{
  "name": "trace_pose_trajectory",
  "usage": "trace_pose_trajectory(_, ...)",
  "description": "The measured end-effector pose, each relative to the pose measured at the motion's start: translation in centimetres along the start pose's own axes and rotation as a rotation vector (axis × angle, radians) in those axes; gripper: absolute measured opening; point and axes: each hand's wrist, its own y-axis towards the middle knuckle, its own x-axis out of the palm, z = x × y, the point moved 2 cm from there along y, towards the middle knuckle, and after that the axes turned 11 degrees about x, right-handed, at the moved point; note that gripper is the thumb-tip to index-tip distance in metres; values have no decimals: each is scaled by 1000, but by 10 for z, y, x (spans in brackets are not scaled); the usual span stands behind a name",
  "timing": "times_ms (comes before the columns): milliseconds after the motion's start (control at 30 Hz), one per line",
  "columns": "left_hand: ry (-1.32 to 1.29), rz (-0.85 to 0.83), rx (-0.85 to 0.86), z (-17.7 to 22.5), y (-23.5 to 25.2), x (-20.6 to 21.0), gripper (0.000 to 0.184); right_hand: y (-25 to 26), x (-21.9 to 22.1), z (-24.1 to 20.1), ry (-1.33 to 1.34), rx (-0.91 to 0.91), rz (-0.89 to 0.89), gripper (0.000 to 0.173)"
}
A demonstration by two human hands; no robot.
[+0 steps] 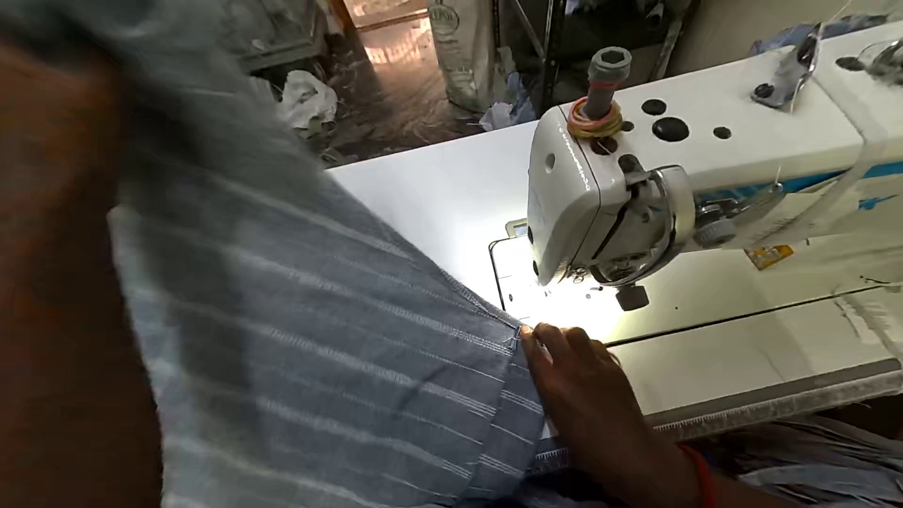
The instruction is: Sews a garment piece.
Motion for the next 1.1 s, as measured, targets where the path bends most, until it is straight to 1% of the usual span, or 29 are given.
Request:
trace_pose_trajectory(33,77,-53,288,-1,6,22,72,3,-2,-1,-5,9,-12,36)
trace_pose_trajectory(67,7,-234,138,51,4,33,80,5,-4,-1,-2,12,-17,35)
trace_pose_trajectory(100,-66,-323,11,111,-8,43,71,6,-5,0,4,10,-20,34)
trace_pose_trajectory(133,-134,-356,-56,165,-32,55,54,6,-5,1,17,8,-22,34)
trace_pose_trajectory(167,-198,-396,-99,215,-69,67,37,6,-4,2,36,3,-21,33)
trace_pose_trajectory(200,-234,-431,-103,259,-115,77,25,6,-4,4,62,-2,-16,32)
trace_pose_trajectory(233,-218,-447,-94,295,-161,88,21,6,-3,7,94,-5,-5,30)
trace_pose_trajectory(267,-185,-431,-104,320,-199,104,21,5,-2,11,137,1,12,27)
trace_pose_trajectory(300,-149,-370,-113,336,-230,121,24,4,0,16,181,10,32,23)
trace_pose_trajectory(367,-77,-241,-130,351,-260,143,30,-8,2,27,253,12,60,21)
trace_pose_trajectory(433,-20,-210,-144,354,-264,151,35,-30,1,33,265,-7,81,25)
trace_pose_trajectory(467,0,-231,-152,355,-262,151,38,-43,2,33,257,-14,101,29)
trace_pose_trajectory(533,-13,-262,-140,352,-257,148,41,-61,4,33,208,-13,115,32)
trace_pose_trajectory(600,-62,-287,-133,347,-253,144,40,-68,2,32,182,1,99,34)
trace_pose_trajectory(667,-124,-304,-141,343,-249,141,33,-68,1,29,182,17,113,32)
trace_pose_trajectory(733,-239,-344,-173,336,-242,137,23,-67,1,27,177,22,111,33)
trace_pose_trajectory(833,-445,-497,-201,320,-226,130,17,-67,1,27,163,14,116,35)
trace_pose_trajectory(900,-494,-553,-185,316,-219,128,15,-68,2,27,157,12,121,35)
trace_pose_trajectory(933,-478,-530,-176,316,-218,128,15,-67,2,27,158,10,115,36)
trace_pose_trajectory(967,-437,-484,-152,317,-219,130,19,-66,3,26,161,9,112,35)
trace_pose_trajectory(1000,-377,-448,-111,319,-219,132,26,-64,3,26,166,12,116,35)
trace_pose_trajectory(1033,-309,-409,-53,321,-221,136,28,-63,4,27,174,13,115,34)
trace_pose_trajectory(1100,-159,-312,68,329,-229,142,17,-61,2,31,210,-1,96,31)
